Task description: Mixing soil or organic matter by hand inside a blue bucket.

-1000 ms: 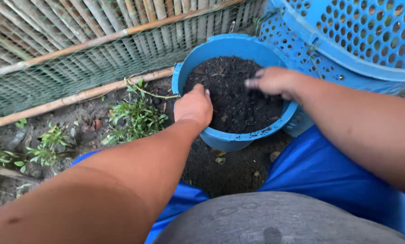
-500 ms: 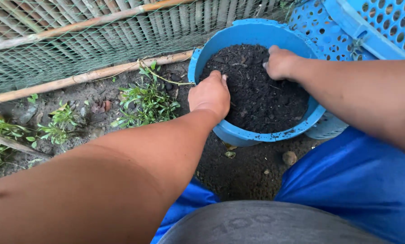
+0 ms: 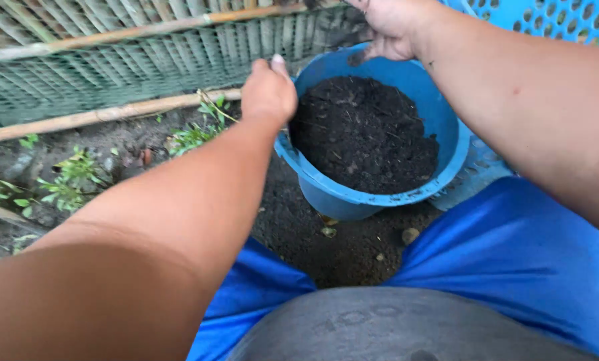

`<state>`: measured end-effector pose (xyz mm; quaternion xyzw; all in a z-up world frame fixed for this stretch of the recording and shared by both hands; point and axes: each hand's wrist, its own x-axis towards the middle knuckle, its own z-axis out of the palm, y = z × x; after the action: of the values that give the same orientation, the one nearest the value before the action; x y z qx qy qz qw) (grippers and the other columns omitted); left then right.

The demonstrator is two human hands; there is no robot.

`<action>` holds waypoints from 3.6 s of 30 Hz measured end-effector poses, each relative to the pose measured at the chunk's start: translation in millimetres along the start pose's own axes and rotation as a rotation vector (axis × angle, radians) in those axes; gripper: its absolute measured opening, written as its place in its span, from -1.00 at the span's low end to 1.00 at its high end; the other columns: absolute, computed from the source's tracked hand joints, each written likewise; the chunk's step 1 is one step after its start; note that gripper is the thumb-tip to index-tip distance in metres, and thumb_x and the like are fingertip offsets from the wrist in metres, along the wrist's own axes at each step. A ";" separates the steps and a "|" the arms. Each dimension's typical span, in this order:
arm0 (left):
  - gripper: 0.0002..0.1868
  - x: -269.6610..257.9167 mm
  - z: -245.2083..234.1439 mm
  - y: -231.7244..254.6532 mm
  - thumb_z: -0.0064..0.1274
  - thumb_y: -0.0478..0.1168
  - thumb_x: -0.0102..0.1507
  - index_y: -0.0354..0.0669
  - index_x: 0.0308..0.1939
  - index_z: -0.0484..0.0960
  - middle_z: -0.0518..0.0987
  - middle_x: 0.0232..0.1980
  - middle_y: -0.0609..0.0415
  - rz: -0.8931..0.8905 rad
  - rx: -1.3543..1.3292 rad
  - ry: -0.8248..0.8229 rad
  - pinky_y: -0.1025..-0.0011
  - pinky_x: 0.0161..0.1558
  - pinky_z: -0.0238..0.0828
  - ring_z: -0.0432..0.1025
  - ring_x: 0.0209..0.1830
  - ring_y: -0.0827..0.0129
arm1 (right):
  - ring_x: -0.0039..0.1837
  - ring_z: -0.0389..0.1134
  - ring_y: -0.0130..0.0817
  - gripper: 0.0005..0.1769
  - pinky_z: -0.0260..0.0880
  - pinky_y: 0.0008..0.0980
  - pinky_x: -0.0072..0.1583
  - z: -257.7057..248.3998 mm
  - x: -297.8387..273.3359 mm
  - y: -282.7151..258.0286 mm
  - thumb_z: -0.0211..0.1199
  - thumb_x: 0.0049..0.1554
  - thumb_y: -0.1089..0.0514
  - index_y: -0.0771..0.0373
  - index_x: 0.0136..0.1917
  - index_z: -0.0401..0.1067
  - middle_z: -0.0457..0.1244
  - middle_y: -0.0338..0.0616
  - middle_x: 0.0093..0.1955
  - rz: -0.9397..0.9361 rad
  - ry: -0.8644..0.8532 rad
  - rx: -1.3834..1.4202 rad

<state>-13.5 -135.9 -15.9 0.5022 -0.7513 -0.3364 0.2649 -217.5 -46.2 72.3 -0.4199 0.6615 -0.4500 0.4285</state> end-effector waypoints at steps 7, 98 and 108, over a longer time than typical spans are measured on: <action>-0.24 35.4 -53.4 11.6 -0.18 0.13 0.38 -0.12 0.56 0.01 0.04 0.58 -0.30 -0.118 -0.068 0.276 0.08 0.46 0.13 0.12 0.53 -0.14 | 0.55 0.16 0.12 -0.06 0.16 0.08 0.52 51.0 -53.3 46.5 0.33 0.04 -0.35 -0.10 0.59 0.14 0.12 0.08 0.57 0.056 -0.260 -1.250; -0.03 -94.7 27.9 22.4 0.04 -0.29 0.23 0.27 0.61 -0.14 -0.03 0.58 -0.14 -0.236 0.210 -0.139 0.10 0.31 0.28 0.24 0.43 -0.04 | 0.13 0.38 -0.01 -0.63 0.39 -0.03 0.15 43.4 36.8 93.5 0.10 0.29 0.01 -0.03 0.35 0.41 0.36 0.05 0.16 -0.051 -0.237 -1.130; -0.03 -94.6 27.5 20.5 0.04 -0.28 0.24 0.25 0.62 -0.15 -0.01 0.56 -0.14 -0.227 0.223 -0.151 0.10 0.29 0.31 0.28 0.39 -0.04 | 0.33 0.36 -0.02 -0.33 0.32 -0.05 0.37 -10.6 -76.4 89.5 0.07 0.22 -0.42 0.07 0.31 0.48 0.37 0.01 0.29 0.281 -0.403 -1.315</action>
<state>-11.9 -35.6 -23.2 0.5834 -0.7401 -0.3157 0.1107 -221.3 49.9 3.6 -0.5777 0.7521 0.1897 0.2541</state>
